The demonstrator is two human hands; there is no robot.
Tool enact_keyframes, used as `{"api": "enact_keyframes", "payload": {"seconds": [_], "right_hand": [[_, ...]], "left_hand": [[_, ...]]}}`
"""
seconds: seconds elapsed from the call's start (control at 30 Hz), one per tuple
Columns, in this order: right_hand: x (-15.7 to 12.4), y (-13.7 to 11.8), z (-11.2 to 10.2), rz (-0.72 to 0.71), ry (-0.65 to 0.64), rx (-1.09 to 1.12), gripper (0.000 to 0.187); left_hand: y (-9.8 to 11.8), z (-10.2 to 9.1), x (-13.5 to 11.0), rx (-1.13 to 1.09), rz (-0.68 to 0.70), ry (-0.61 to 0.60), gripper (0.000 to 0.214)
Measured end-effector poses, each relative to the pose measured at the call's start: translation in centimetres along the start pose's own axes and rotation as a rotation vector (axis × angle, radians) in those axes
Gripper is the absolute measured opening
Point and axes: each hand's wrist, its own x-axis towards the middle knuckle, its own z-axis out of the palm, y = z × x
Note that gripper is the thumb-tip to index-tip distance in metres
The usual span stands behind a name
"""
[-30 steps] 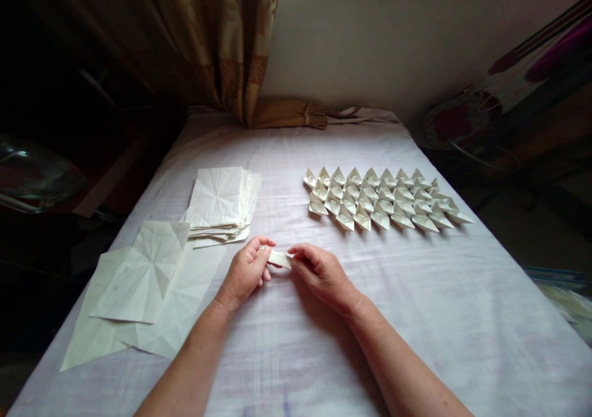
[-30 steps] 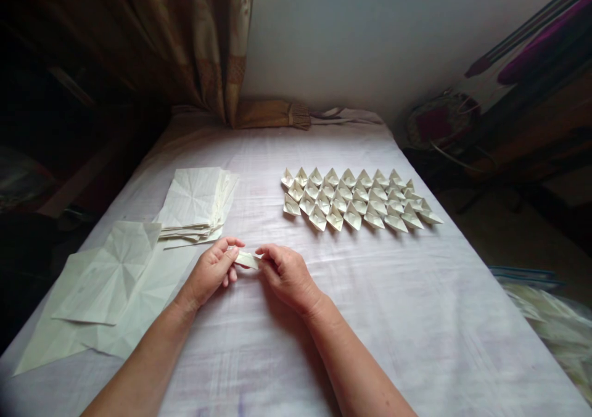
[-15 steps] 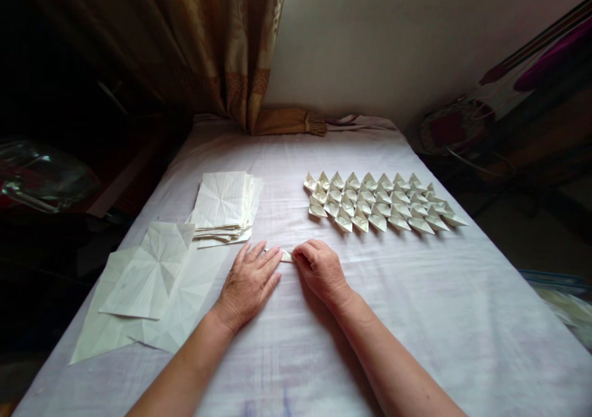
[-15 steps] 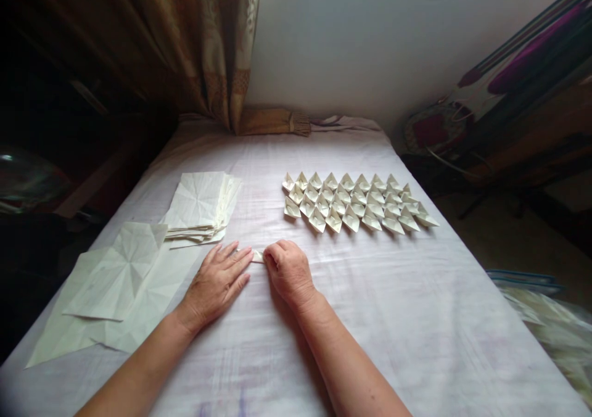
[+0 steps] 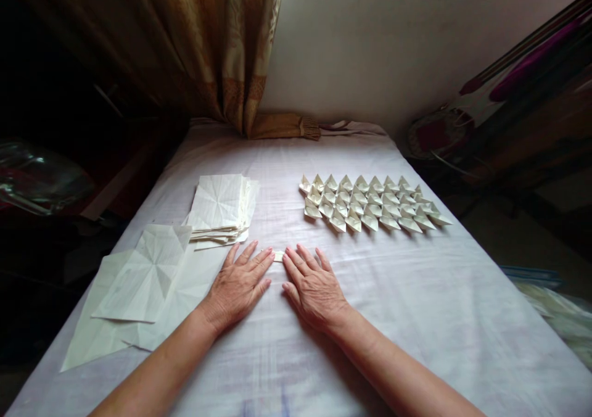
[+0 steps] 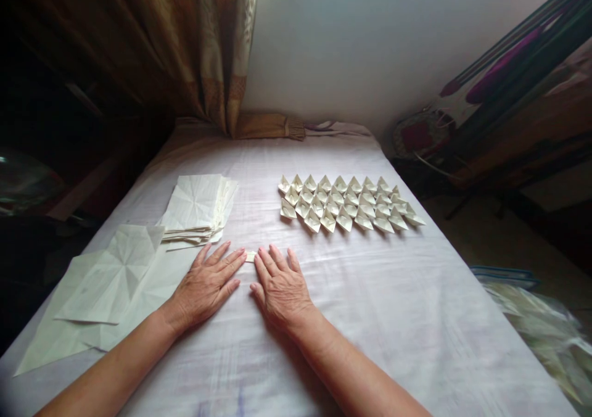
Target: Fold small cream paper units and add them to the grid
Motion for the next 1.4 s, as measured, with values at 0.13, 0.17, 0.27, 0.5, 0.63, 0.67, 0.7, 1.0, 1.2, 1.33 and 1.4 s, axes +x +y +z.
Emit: {"api": "enact_keyframes", "payload": {"seconds": [0.13, 0.17, 0.27, 0.5, 0.63, 0.67, 0.7, 1.0, 1.2, 1.33, 1.4], "right_hand": [[-0.9, 0.1, 0.3, 0.053, 0.07, -0.026, 0.047], [-1.0, 0.1, 0.3, 0.056, 0.08, -0.029, 0.047], [-1.1, 0.0, 0.3, 0.061, 0.094, -0.031, 0.046], [-0.5, -1.5, 1.0, 0.104, 0.114, -0.075, 0.051], [-0.7, -1.6, 0.9, 0.106, 0.123, -0.079, 0.048], [-0.8, -1.4, 0.8, 0.104, 0.127, -0.073, 0.047], [-1.0, -1.3, 0.7, 0.104, 0.13, -0.066, 0.046], [-1.5, -0.6, 1.0, 0.122, 0.186, 0.018, 0.049], [-1.5, 0.2, 1.3, 0.148, 0.295, 0.07, 0.049], [-1.3, 0.4, 1.1, 0.148, 0.313, 0.118, 0.047], [-1.0, 0.5, 0.9, 0.148, 0.311, 0.145, 0.046]], "left_hand": [[-0.3, -0.4, -0.3, 0.039, -0.008, 0.02, 0.042], [-0.4, -0.5, -0.4, 0.048, -0.005, 0.021, 0.041], [-0.3, -0.9, -0.3, 0.074, 0.017, 0.029, 0.04], [0.6, -1.5, 0.1, 0.116, 0.058, 0.021, 0.039], [0.5, -1.8, 0.0, 0.103, 0.063, 0.009, 0.036], [0.4, -1.9, 0.0, 0.095, 0.068, 0.01, 0.036], [0.3, -2.0, 0.1, 0.086, 0.074, 0.016, 0.035], [0.5, -0.9, 1.8, 0.006, -0.062, 0.154, 0.026], [1.7, 0.0, 2.4, -0.089, -0.127, 0.247, 0.017], [1.9, 0.1, 2.0, -0.091, -0.127, 0.309, 0.011], [1.9, 0.1, 1.9, -0.099, -0.107, 0.328, 0.011]]}}
